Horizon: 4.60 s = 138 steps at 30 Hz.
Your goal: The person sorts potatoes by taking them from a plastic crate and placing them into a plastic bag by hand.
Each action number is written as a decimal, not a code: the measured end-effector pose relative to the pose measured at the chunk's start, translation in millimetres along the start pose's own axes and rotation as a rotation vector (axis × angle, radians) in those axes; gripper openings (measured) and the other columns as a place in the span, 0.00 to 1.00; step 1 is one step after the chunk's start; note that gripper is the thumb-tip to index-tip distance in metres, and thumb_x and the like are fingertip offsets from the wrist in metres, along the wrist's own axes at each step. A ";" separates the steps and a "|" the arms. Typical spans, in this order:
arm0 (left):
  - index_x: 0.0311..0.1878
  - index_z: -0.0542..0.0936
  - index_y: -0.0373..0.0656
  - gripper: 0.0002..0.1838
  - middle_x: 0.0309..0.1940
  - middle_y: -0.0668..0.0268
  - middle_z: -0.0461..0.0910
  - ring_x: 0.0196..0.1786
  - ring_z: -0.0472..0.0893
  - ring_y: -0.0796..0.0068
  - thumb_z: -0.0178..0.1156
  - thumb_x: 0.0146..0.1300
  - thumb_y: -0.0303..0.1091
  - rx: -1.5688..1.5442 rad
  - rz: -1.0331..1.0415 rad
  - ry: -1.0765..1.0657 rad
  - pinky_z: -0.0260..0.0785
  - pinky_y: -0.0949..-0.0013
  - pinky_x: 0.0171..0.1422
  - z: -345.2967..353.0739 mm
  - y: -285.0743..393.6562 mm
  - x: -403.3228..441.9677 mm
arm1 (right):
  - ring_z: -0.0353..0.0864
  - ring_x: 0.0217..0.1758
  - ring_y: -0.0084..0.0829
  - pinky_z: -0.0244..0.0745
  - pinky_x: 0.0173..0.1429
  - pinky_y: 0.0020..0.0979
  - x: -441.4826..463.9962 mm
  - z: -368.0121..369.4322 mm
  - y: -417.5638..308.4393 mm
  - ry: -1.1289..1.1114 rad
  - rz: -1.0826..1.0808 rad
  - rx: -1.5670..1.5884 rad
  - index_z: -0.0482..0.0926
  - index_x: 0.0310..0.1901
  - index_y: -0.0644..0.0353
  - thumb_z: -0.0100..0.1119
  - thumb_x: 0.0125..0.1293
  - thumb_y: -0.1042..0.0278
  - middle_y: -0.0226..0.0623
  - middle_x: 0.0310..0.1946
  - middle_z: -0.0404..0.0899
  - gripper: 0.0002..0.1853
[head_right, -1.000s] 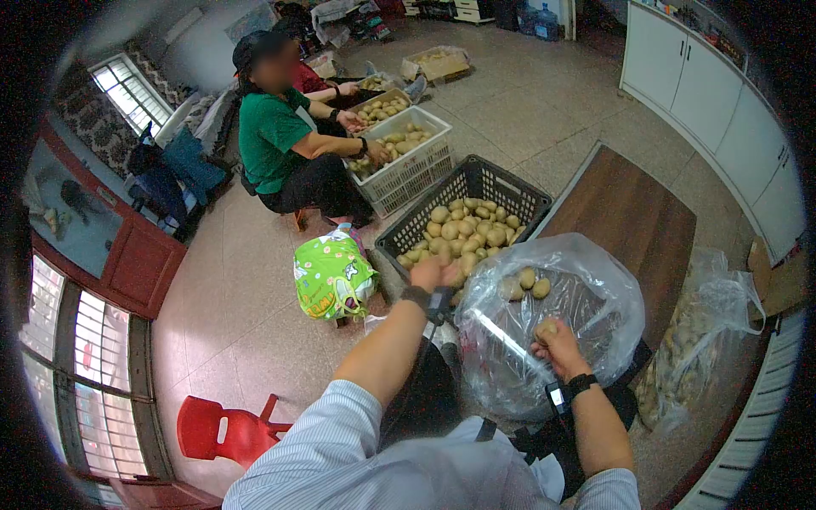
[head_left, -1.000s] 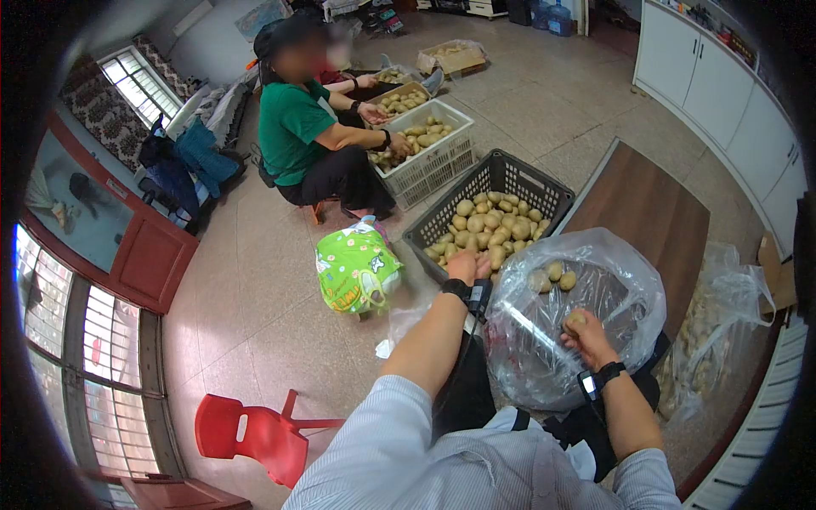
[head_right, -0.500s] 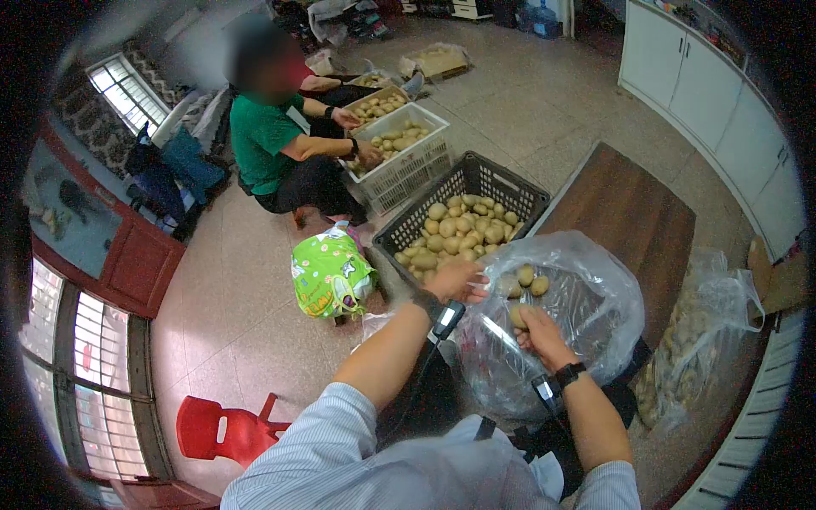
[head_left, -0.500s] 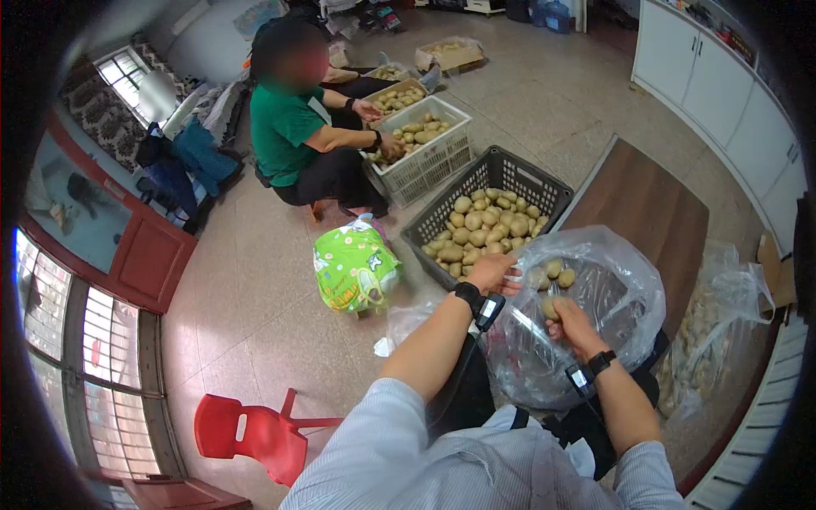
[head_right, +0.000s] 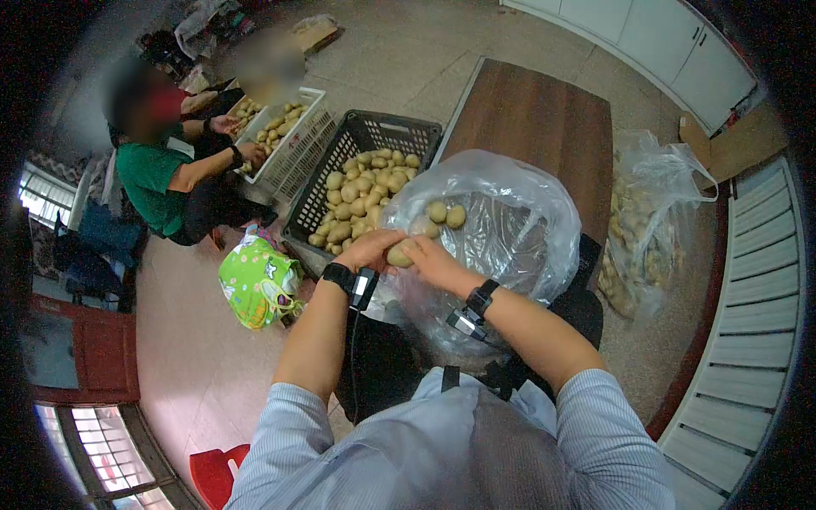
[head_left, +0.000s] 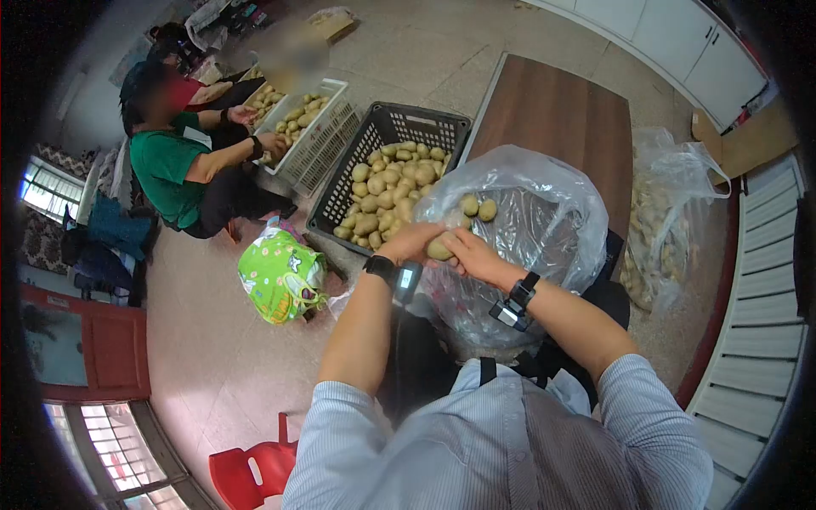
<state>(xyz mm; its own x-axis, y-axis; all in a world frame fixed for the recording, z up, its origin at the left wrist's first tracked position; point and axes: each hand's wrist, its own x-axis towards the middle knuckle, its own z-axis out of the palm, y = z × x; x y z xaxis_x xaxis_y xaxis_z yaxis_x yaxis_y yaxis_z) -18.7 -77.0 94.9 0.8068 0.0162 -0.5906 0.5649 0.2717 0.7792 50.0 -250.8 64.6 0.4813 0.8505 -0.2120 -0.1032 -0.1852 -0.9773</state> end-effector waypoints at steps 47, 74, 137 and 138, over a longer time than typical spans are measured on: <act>0.45 0.78 0.42 0.19 0.33 0.69 0.77 0.35 0.76 0.75 0.58 0.61 0.48 0.202 0.032 0.191 0.72 0.69 0.36 -12.4 -28.8 54.8 | 0.76 0.50 0.46 0.70 0.54 0.45 55.4 -52.4 21.9 0.263 -0.333 -1.260 0.82 0.40 0.57 0.63 0.51 0.48 0.44 0.46 0.76 0.21; 0.47 0.76 0.38 0.20 0.40 0.61 0.78 0.33 0.80 0.66 0.58 0.61 0.45 0.204 0.050 0.255 0.76 0.62 0.32 -7.6 -26.7 31.6 | 0.73 0.51 0.47 0.68 0.55 0.46 0.0 -60.5 46.7 0.152 -0.197 -1.514 0.78 0.41 0.53 0.59 0.55 0.60 0.41 0.44 0.75 0.13; 0.57 0.65 0.30 0.21 0.51 0.49 0.73 0.46 0.81 0.54 0.51 0.68 0.36 -0.335 0.349 0.599 0.82 0.58 0.41 -48.3 -10.5 -6.6 | 0.72 0.58 0.47 0.69 0.57 0.48 -20.5 -80.1 39.3 0.361 -0.046 -1.264 0.73 0.52 0.57 0.58 0.54 0.68 0.44 0.57 0.69 0.21; 0.56 0.66 0.31 0.19 0.50 0.50 0.73 0.45 0.81 0.55 0.51 0.68 0.36 -0.317 0.375 0.612 0.81 0.59 0.40 -50.2 -15.5 -2.9 | 0.72 0.58 0.47 0.69 0.57 0.48 -22.1 -79.8 40.8 0.353 -0.044 -1.264 0.73 0.52 0.57 0.58 0.54 0.68 0.44 0.57 0.69 0.21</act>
<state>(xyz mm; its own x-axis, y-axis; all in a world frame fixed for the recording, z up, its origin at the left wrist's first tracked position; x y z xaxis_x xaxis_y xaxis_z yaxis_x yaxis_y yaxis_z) -38.5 -33.0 73.9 0.6433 0.6635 -0.3820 0.1227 0.4032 0.9069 104.6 -316.4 29.6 0.6838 0.7294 0.0200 0.7068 -0.6553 -0.2666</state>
